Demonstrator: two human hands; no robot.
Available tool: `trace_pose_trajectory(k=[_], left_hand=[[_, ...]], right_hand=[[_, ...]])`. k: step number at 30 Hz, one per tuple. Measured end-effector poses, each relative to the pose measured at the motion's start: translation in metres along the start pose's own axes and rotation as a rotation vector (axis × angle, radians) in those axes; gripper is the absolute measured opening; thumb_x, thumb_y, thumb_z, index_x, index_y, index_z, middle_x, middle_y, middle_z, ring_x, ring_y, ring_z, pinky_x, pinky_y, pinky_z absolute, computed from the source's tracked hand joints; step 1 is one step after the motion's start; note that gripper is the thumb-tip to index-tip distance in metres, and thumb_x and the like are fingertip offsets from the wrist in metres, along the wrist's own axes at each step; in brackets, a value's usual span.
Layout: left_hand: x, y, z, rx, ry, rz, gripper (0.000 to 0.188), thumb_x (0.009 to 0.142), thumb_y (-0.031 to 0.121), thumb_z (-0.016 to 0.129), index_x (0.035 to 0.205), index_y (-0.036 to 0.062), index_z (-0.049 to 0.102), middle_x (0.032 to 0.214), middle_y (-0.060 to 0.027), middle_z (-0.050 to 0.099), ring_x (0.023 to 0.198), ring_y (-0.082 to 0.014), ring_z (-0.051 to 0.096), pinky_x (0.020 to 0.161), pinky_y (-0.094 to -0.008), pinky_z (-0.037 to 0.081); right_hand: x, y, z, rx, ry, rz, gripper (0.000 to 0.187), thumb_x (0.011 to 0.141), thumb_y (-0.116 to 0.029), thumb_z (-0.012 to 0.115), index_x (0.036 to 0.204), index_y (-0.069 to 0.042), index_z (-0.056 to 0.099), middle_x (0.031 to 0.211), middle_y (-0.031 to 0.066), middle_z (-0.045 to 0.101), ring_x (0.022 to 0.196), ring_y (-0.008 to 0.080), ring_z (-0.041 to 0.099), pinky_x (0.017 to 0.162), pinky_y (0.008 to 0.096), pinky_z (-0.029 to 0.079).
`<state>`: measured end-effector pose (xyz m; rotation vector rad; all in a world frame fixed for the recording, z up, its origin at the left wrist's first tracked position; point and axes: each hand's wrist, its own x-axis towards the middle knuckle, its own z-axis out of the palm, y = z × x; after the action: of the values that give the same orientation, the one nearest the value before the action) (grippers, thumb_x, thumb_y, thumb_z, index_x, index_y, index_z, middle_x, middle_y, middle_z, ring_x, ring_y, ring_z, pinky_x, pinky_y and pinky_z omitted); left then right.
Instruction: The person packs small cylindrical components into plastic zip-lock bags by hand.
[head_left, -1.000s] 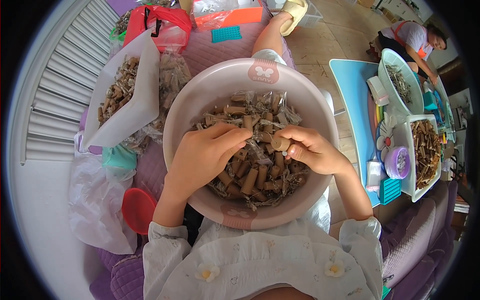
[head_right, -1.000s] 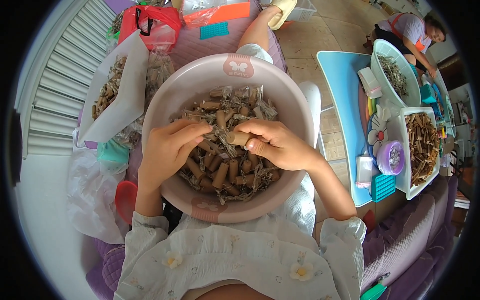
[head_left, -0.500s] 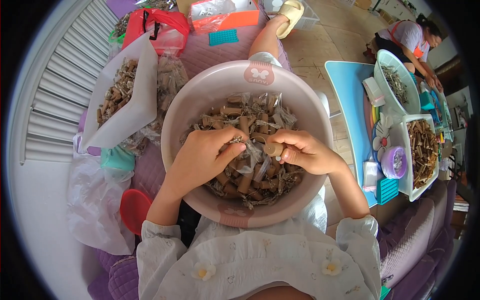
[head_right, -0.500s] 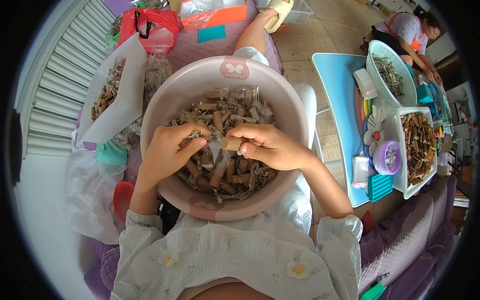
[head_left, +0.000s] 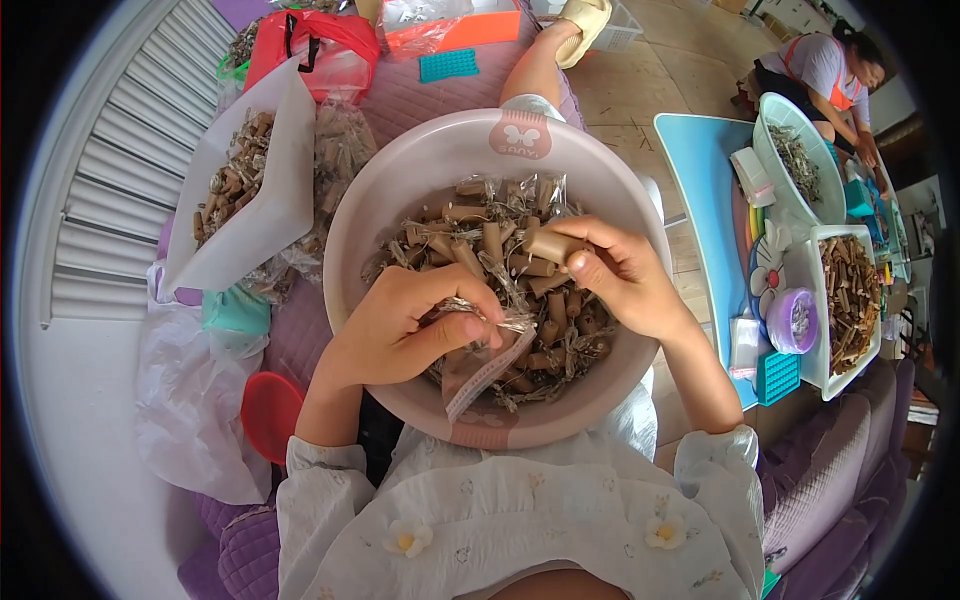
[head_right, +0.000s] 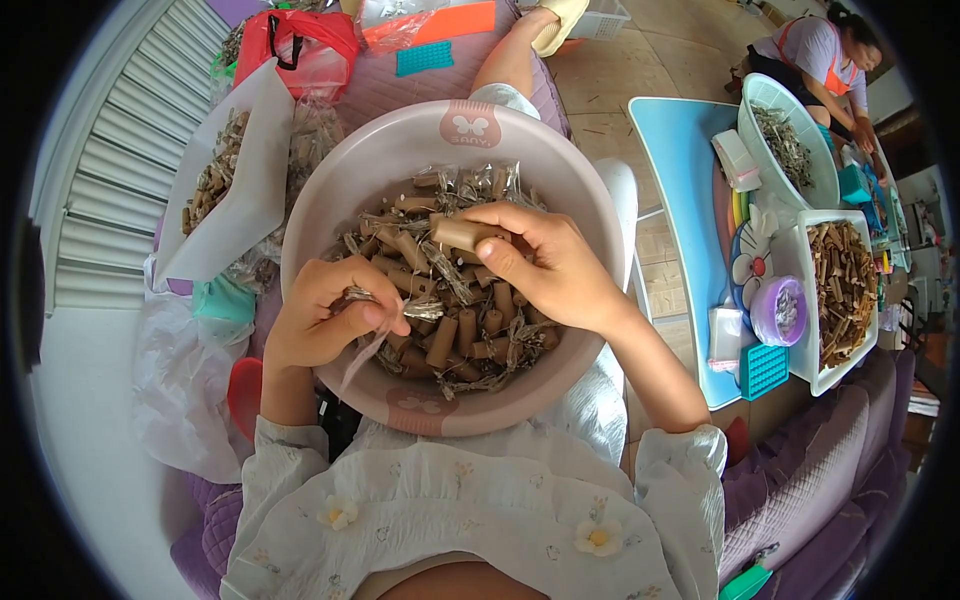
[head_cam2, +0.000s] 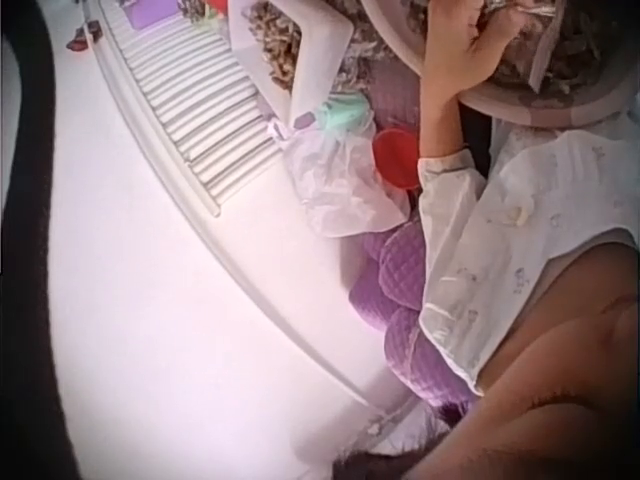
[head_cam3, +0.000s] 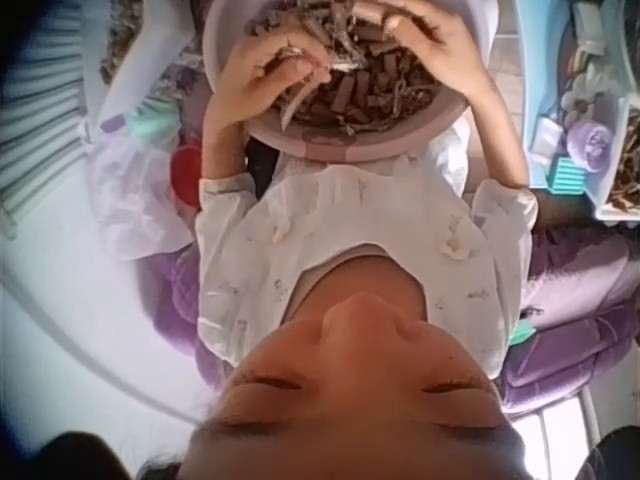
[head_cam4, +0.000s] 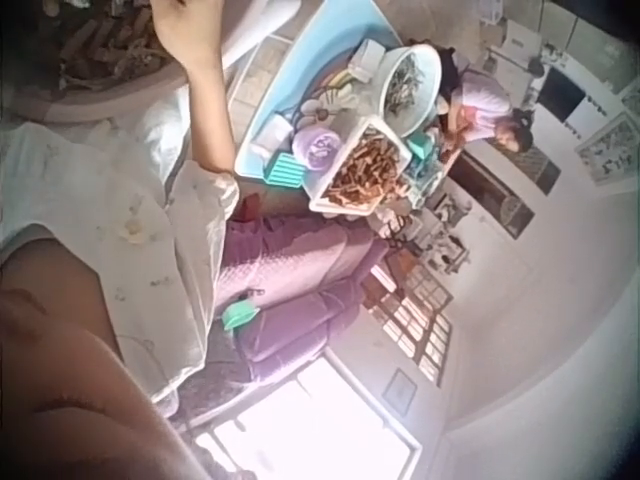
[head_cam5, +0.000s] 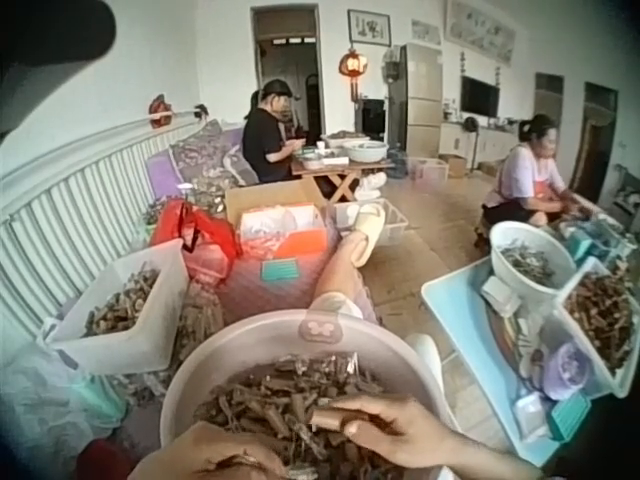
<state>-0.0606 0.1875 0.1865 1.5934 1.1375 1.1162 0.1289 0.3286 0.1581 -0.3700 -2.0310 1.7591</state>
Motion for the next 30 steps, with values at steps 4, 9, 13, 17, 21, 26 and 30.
trace_pose_trajectory(k=[4, 9, 13, 17, 21, 26, 30], left_hand=[[-0.002, 0.005, 0.005, -0.107, 0.099, -0.049, 0.005, 0.085, 0.006, 0.047, 0.087, 0.0012, 0.048, 0.079, -0.0063, 0.059, 0.073, -0.0125, 0.061, 0.061, -0.0215, 0.045], [-0.001, -0.005, 0.011, -0.252, 0.316, -0.050, 0.005, 0.084, 0.001, 0.047, 0.086, 0.0006, 0.043, 0.075, -0.0054, 0.055, 0.073, -0.0119, 0.061, 0.062, -0.0221, 0.045], [-0.003, -0.012, 0.009, 0.038, 0.369, -0.007, 0.007, 0.082, 0.002, 0.051, 0.085, 0.0003, 0.044, 0.074, -0.0056, 0.056, 0.070, -0.0114, 0.061, 0.060, -0.0219, 0.045], [-0.002, -0.005, 0.008, -0.010, 0.199, -0.077, 0.009, 0.082, 0.005, 0.055, 0.083, 0.0002, 0.047, 0.074, -0.0064, 0.057, 0.065, -0.0111, 0.060, 0.056, -0.0215, 0.044], [-0.006, -0.009, 0.007, -0.042, 0.106, 0.002, 0.010, 0.082, 0.006, 0.055, 0.083, -0.0002, 0.047, 0.074, -0.0069, 0.058, 0.065, -0.0116, 0.061, 0.055, -0.0210, 0.044], [-0.007, -0.011, 0.014, -0.014, 0.248, -0.018, 0.011, 0.082, 0.007, 0.055, 0.084, -0.0003, 0.047, 0.073, -0.0083, 0.057, 0.063, -0.0124, 0.060, 0.054, -0.0219, 0.044], [-0.003, -0.006, 0.019, 0.100, 0.296, -0.033, 0.012, 0.082, 0.008, 0.056, 0.085, 0.0002, 0.047, 0.071, -0.0081, 0.058, 0.060, -0.0123, 0.059, 0.053, -0.0235, 0.044]], right_hand=[[-0.001, -0.006, 0.008, -0.268, 0.083, -0.158, 0.023, 0.078, -0.010, 0.057, 0.100, -0.002, 0.054, 0.074, 0.0119, 0.059, 0.061, 0.0184, 0.058, 0.058, 0.0292, 0.045], [-0.006, -0.020, 0.006, -0.364, -0.317, -0.087, 0.024, 0.076, -0.008, 0.060, 0.098, -0.001, 0.056, 0.082, 0.0110, 0.061, 0.071, 0.0238, 0.061, 0.063, 0.0298, 0.046], [-0.006, -0.018, 0.006, -0.171, -0.355, -0.226, 0.023, 0.079, -0.013, 0.058, 0.100, -0.003, 0.056, 0.081, 0.0095, 0.060, 0.068, 0.0217, 0.058, 0.061, 0.0291, 0.045], [-0.007, -0.019, 0.006, 0.000, -0.038, -0.099, 0.021, 0.084, -0.014, 0.054, 0.102, -0.002, 0.055, 0.083, 0.0076, 0.060, 0.071, 0.0114, 0.056, 0.063, 0.0253, 0.044], [-0.003, -0.016, 0.014, -0.252, 0.040, -0.101, 0.017, 0.082, -0.012, 0.055, 0.095, -0.001, 0.055, 0.077, 0.0112, 0.060, 0.068, 0.0196, 0.059, 0.062, 0.0281, 0.045], [-0.009, -0.036, 0.008, -0.248, -0.370, -0.026, 0.016, 0.079, -0.014, 0.057, 0.087, 0.000, 0.055, 0.069, 0.0131, 0.056, 0.057, 0.0282, 0.055, 0.052, 0.0341, 0.041], [-0.014, -0.018, 0.003, 0.050, -0.242, -0.027, 0.018, 0.083, -0.015, 0.056, 0.093, 0.000, 0.055, 0.069, 0.0053, 0.056, 0.058, 0.0096, 0.051, 0.053, 0.0242, 0.040]])
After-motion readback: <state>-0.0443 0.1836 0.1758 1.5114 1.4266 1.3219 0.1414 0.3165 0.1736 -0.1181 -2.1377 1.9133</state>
